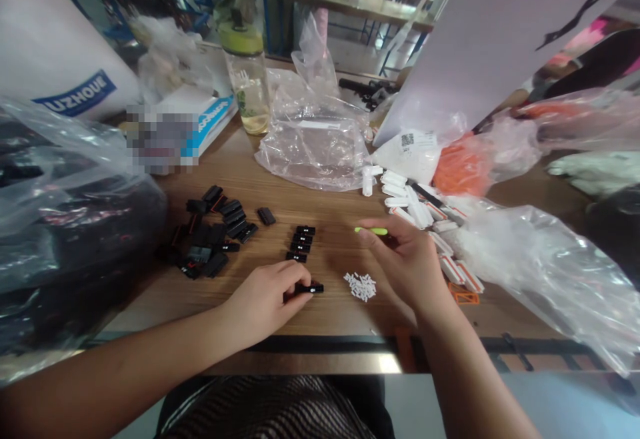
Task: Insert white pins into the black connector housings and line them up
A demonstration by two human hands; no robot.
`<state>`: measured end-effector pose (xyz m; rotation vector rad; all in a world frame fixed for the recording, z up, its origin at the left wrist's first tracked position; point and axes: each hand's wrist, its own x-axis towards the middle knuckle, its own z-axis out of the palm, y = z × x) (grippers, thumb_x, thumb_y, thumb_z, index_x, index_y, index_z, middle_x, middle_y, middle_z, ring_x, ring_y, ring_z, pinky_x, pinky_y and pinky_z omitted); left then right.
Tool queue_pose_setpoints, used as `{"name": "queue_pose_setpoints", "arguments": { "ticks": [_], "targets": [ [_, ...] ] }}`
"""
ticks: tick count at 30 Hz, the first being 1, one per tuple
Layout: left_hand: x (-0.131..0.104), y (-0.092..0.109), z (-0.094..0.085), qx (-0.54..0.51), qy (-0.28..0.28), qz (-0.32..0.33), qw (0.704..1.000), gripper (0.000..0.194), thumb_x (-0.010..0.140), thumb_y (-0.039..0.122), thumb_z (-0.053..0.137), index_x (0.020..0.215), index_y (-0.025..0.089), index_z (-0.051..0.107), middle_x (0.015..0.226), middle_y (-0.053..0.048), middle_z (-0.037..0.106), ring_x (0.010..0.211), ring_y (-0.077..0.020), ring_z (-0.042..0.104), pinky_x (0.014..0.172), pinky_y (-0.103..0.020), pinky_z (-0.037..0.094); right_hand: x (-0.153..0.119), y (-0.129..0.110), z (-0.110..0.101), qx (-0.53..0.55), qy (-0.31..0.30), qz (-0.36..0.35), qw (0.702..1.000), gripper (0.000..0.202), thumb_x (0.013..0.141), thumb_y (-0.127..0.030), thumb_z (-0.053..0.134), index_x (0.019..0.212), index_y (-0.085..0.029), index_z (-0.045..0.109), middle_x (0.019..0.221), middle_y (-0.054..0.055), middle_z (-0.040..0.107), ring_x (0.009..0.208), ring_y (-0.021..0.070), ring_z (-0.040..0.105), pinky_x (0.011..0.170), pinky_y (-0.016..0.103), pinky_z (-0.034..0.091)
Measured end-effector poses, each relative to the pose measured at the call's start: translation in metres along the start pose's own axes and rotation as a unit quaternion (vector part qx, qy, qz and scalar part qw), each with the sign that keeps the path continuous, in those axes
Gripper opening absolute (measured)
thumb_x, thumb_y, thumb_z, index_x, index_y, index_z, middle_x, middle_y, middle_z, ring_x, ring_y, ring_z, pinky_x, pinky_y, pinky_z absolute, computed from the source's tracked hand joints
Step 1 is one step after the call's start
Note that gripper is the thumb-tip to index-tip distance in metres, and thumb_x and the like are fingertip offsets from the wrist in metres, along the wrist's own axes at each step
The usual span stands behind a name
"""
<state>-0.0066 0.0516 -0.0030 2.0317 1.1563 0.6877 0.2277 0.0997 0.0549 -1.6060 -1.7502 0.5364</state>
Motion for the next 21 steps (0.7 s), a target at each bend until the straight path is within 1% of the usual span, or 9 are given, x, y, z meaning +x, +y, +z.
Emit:
{"name": "queue_pose_setpoints", "arguments": {
  "ticks": [3,5,8,10,12,14,16,18,21],
  "targets": [
    [0.0,0.0,0.0,0.003,0.0,0.0,1.0,0.01,0.084,0.013,0.067,0.087,0.019,0.059,0.078,0.002,0.06,0.064,-0.0125,0.056,0.059,-0.026,0.042,0.006,-0.003,-0.007,-0.074,-0.029,-0.019,0.997,0.029,0.086,-0.043,0.064,0.093,-0.017,0.076,0.069,0.003,0.07,0.061,0.0157,0.063,0.055,0.026,0.046],
    [0.0,0.0,0.0,0.005,-0.002,-0.001,1.0,0.011,0.083,0.012,0.068,0.087,0.019,0.06,0.078,0.002,0.06,0.064,-0.0127,0.056,0.059,-0.026,0.042,0.009,-0.005,-0.007,-0.112,-0.043,-0.033,0.992,0.029,0.088,-0.042,0.062,0.089,-0.017,0.075,0.062,0.001,0.067,0.055,0.0142,0.059,0.053,0.025,0.042],
    [0.0,0.0,-0.001,0.006,-0.002,0.0,1.0,0.01,0.083,0.012,0.067,0.087,0.019,0.06,0.078,0.002,0.06,0.064,-0.013,0.056,0.059,-0.026,0.042,0.009,-0.008,-0.004,-0.121,-0.045,-0.047,0.991,0.035,0.091,-0.045,0.057,0.076,-0.017,0.071,0.058,0.001,0.065,0.052,0.0135,0.057,0.051,0.025,0.04],
    [0.0,0.0,-0.001,0.0,-0.001,0.003,1.0,0.01,0.083,0.013,0.065,0.09,0.019,0.061,0.08,0.001,0.061,0.064,-0.013,0.056,0.06,-0.027,0.044,0.004,-0.008,0.0,-0.075,-0.032,-0.035,0.996,0.039,0.092,-0.047,0.056,0.069,-0.018,0.068,0.061,0.003,0.068,0.053,0.0141,0.06,0.051,0.025,0.043],
    [0.001,0.0,-0.001,-0.008,-0.006,0.004,1.0,0.01,0.085,0.013,0.064,0.093,0.019,0.062,0.083,0.0,0.063,0.065,-0.013,0.057,0.061,-0.027,0.045,-0.006,-0.009,0.004,0.025,-0.003,0.01,1.0,0.04,0.092,-0.051,0.056,0.071,-0.018,0.067,0.063,0.004,0.07,0.052,0.014,0.062,0.048,0.024,0.045],
    [0.001,0.0,-0.001,-0.013,-0.013,0.003,1.0,0.008,0.086,0.014,0.063,0.093,0.019,0.063,0.087,-0.001,0.063,0.066,-0.0128,0.057,0.061,-0.027,0.045,-0.018,-0.009,0.009,0.144,0.011,0.064,0.987,0.041,0.092,-0.054,0.056,0.075,-0.018,0.066,0.061,0.004,0.07,0.046,0.0132,0.06,0.042,0.023,0.045],
    [0.001,0.001,-0.001,-0.013,-0.018,0.002,1.0,0.006,0.087,0.015,0.062,0.091,0.019,0.063,0.087,-0.001,0.062,0.066,-0.0127,0.056,0.061,-0.026,0.045,-0.031,-0.008,0.016,0.236,-0.008,0.1,0.967,0.041,0.091,-0.055,0.057,0.074,-0.018,0.063,0.056,0.003,0.067,0.04,0.0123,0.058,0.037,0.022,0.043],
    [0.001,0.001,-0.002,-0.01,-0.017,0.003,1.0,0.006,0.088,0.014,0.061,0.091,0.019,0.063,0.087,0.0,0.061,0.067,-0.0126,0.056,0.061,-0.026,0.045,-0.043,-0.005,0.024,0.279,-0.03,0.118,0.952,0.041,0.091,-0.055,0.058,0.072,-0.018,0.06,0.054,0.002,0.066,0.038,0.0119,0.057,0.036,0.021,0.043],
    [0.001,0.002,-0.003,-0.008,-0.017,0.003,1.0,0.006,0.087,0.014,0.061,0.09,0.019,0.063,0.087,0.0,0.06,0.067,-0.0123,0.055,0.061,-0.025,0.045,-0.055,-0.002,0.033,0.273,-0.01,0.116,0.955,0.039,0.092,-0.052,0.059,0.073,-0.018,0.059,0.053,0.001,0.065,0.039,0.0119,0.058,0.038,0.021,0.046]
  ]
}}
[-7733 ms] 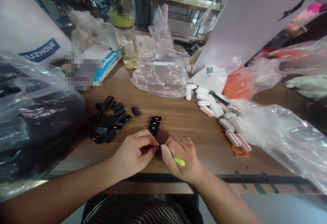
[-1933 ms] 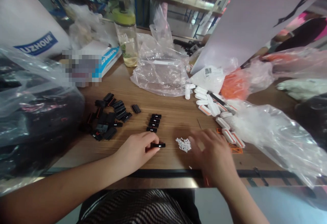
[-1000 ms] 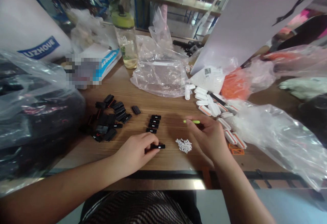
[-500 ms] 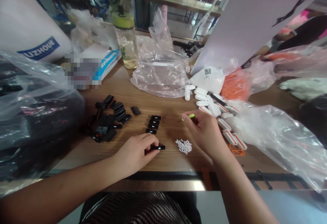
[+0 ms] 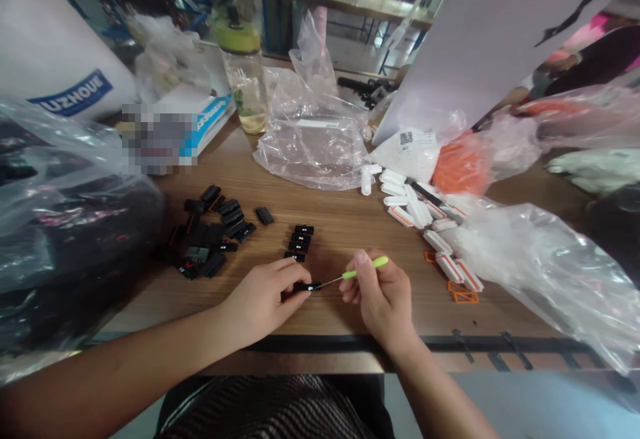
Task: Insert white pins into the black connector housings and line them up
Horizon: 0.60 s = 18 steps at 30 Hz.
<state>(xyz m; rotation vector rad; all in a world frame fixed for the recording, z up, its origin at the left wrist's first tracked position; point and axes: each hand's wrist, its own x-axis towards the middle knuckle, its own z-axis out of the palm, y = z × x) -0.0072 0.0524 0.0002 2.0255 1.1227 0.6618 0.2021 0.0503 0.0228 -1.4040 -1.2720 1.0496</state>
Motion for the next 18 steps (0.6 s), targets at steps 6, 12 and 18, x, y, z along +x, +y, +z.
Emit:
{"name": "queue_pose_setpoints", "arguments": {
  "ticks": [6,12,18],
  "targets": [
    [-0.0007,0.0006,0.0,0.007,-0.001,-0.003,1.0,0.007,0.087,0.014,0.06,0.091,0.019,0.062,0.086,0.0,0.059,0.067,-0.0124,0.055,0.061,-0.025,0.044,-0.0037,0.0057,0.0035,-0.055,-0.001,-0.056,0.997,0.036,0.095,-0.046,0.056,0.074,-0.018,0.062,0.055,0.001,0.064,0.043,0.0114,0.059,0.042,0.021,0.05],
    [0.0005,0.0012,-0.001,0.008,-0.005,-0.001,1.0,0.006,0.088,0.014,0.059,0.09,0.019,0.062,0.085,0.0,0.058,0.066,-0.0125,0.055,0.06,-0.025,0.044,-0.0058,0.0053,0.0059,-0.043,0.004,-0.07,0.997,0.036,0.097,-0.043,0.054,0.072,-0.018,0.062,0.057,0.001,0.064,0.044,0.0116,0.059,0.043,0.021,0.049],
    [0.0008,0.0017,-0.0011,0.002,-0.002,0.0,1.0,0.006,0.088,0.013,0.059,0.09,0.019,0.062,0.084,0.0,0.058,0.065,-0.0121,0.054,0.059,-0.025,0.043,-0.0054,0.0037,0.0062,-0.078,0.001,-0.086,0.993,0.035,0.097,-0.042,0.053,0.072,-0.018,0.062,0.056,0.001,0.064,0.043,0.0116,0.059,0.043,0.022,0.05]
  ]
}}
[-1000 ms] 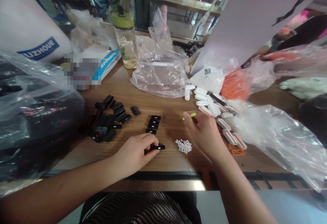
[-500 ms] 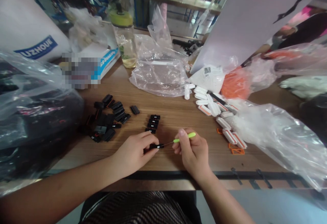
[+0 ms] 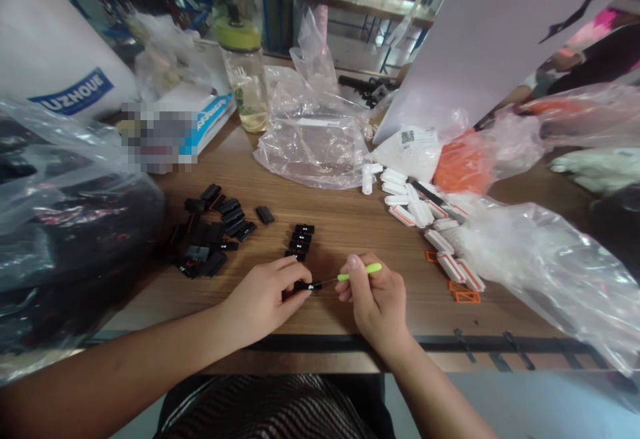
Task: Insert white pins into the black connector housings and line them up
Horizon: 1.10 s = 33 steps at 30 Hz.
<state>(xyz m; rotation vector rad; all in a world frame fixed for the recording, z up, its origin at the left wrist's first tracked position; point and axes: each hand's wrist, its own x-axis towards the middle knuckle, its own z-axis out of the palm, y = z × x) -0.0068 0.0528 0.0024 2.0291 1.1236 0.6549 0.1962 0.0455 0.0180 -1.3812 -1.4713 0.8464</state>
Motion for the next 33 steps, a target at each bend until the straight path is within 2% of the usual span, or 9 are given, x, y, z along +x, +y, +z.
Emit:
{"name": "queue_pose_setpoints", "arguments": {
  "ticks": [16,26,33],
  "targets": [
    [-0.0017,-0.0025,0.0022,0.009,0.001,0.006,1.0,0.008,0.089,0.015,0.056,0.091,0.019,0.063,0.087,-0.001,0.059,0.066,-0.0126,0.055,0.059,-0.025,0.044,-0.0076,0.0048,-0.0052,-0.069,-0.023,-0.081,0.994,0.028,0.099,-0.027,0.051,0.075,-0.019,0.064,0.064,0.001,0.066,0.05,0.0115,0.062,0.052,0.024,0.051],
    [-0.0002,-0.0024,0.0009,0.007,0.0,0.005,1.0,0.007,0.088,0.013,0.06,0.09,0.019,0.062,0.085,0.001,0.058,0.065,-0.0122,0.054,0.059,-0.026,0.043,-0.0086,0.0014,-0.005,-0.097,-0.026,-0.122,0.987,0.024,0.098,-0.02,0.051,0.077,-0.02,0.063,0.063,-0.002,0.066,0.05,0.0098,0.062,0.053,0.022,0.048],
    [-0.0006,-0.0018,0.0017,0.006,0.002,0.004,1.0,0.007,0.088,0.014,0.059,0.09,0.019,0.063,0.085,0.0,0.059,0.067,-0.0131,0.055,0.062,-0.027,0.044,-0.0085,0.0002,-0.0073,-0.121,-0.054,-0.146,0.98,0.021,0.097,-0.016,0.05,0.079,-0.02,0.061,0.064,-0.002,0.064,0.054,0.0104,0.062,0.057,0.024,0.047]
  ]
}}
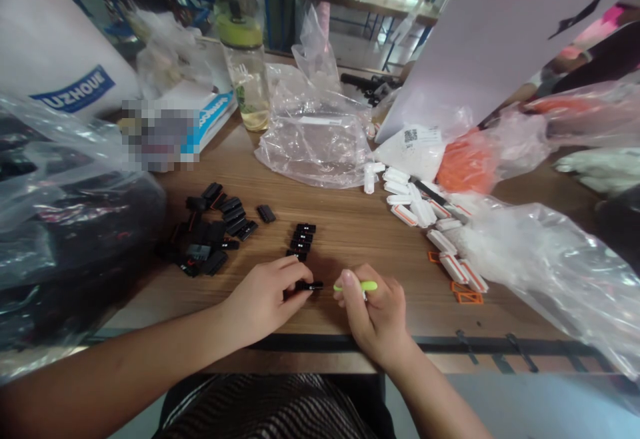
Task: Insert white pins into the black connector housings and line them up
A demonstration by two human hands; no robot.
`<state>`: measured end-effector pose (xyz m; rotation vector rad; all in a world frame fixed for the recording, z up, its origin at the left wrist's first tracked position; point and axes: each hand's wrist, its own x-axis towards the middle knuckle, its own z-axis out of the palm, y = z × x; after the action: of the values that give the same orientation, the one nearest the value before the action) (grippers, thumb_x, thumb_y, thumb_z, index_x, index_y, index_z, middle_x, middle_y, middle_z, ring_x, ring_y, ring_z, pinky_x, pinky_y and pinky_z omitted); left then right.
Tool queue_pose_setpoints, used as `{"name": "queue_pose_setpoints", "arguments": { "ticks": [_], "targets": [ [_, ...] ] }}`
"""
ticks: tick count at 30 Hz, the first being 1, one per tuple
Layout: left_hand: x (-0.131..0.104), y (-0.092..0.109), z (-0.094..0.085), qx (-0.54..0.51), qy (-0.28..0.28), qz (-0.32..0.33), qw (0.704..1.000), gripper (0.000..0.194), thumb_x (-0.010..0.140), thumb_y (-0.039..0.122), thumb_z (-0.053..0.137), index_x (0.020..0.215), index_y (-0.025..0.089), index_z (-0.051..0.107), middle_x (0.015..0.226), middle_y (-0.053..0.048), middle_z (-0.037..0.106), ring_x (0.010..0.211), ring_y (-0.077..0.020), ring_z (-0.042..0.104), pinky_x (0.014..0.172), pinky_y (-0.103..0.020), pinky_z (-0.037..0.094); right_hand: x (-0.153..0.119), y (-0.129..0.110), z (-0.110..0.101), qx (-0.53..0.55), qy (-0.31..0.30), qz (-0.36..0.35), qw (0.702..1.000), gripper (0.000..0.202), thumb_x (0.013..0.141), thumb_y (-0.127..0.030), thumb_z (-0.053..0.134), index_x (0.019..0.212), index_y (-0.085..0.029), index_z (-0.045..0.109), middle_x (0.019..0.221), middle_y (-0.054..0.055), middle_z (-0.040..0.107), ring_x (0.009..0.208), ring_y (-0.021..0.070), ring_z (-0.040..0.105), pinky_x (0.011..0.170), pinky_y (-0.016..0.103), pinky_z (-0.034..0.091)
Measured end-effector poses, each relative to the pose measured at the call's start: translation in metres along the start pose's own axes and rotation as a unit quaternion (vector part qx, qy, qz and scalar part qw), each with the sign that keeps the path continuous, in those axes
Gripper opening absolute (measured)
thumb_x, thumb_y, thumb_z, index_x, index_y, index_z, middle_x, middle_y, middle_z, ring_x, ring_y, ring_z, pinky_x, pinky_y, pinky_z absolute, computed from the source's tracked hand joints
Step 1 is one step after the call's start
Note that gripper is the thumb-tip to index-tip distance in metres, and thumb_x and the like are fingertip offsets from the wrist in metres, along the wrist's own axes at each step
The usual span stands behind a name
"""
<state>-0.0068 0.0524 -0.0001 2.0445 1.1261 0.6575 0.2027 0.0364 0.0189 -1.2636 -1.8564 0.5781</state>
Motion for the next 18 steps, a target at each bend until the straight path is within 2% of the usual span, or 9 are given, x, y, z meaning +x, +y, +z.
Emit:
{"name": "queue_pose_setpoints", "arguments": {
  "ticks": [7,11,14,16,18],
  "targets": [
    [0.001,0.001,-0.002,-0.005,-0.006,-0.02,1.0,0.006,0.086,0.015,0.064,0.091,0.019,0.063,0.089,-0.001,0.062,0.075,-0.0165,0.06,0.069,-0.031,0.048,0.004,-0.007,-0.003,-0.095,-0.062,-0.121,0.986,0.019,0.095,-0.011,0.048,0.08,-0.021,0.056,0.063,-0.002,0.061,0.054,0.0114,0.058,0.056,0.027,0.042],
    [0.001,0.002,-0.002,-0.003,-0.007,-0.026,1.0,0.007,0.086,0.015,0.064,0.091,0.019,0.063,0.09,-0.001,0.062,0.078,-0.0171,0.062,0.073,-0.032,0.049,0.007,-0.011,-0.002,-0.101,-0.067,-0.151,0.981,0.021,0.095,-0.013,0.048,0.078,-0.02,0.056,0.061,-0.001,0.061,0.052,0.0121,0.057,0.054,0.028,0.041],
    [0.0,0.002,-0.002,-0.005,-0.004,-0.016,1.0,0.006,0.086,0.014,0.064,0.089,0.019,0.064,0.087,0.0,0.061,0.075,-0.0157,0.06,0.07,-0.03,0.048,0.005,-0.009,-0.003,-0.069,-0.038,-0.095,0.992,0.026,0.096,-0.016,0.049,0.074,-0.02,0.06,0.06,-0.001,0.063,0.05,0.0124,0.059,0.052,0.027,0.044],
    [0.0,0.001,-0.002,-0.007,-0.003,-0.014,1.0,0.006,0.086,0.013,0.063,0.088,0.019,0.064,0.085,0.001,0.061,0.069,-0.0136,0.058,0.065,-0.028,0.047,0.005,-0.004,-0.008,-0.023,0.046,-0.016,0.999,0.033,0.099,-0.02,0.047,0.07,-0.02,0.063,0.059,0.001,0.064,0.048,0.0124,0.059,0.049,0.026,0.045],
    [-0.001,0.0,-0.001,-0.005,0.0,-0.013,1.0,0.006,0.086,0.013,0.063,0.088,0.019,0.064,0.086,0.001,0.061,0.066,-0.0123,0.057,0.063,-0.027,0.046,0.008,0.005,-0.018,-0.014,0.13,0.042,0.991,0.037,0.1,-0.027,0.046,0.068,-0.02,0.064,0.062,0.003,0.065,0.05,0.0131,0.059,0.048,0.026,0.045]
  ]
}}
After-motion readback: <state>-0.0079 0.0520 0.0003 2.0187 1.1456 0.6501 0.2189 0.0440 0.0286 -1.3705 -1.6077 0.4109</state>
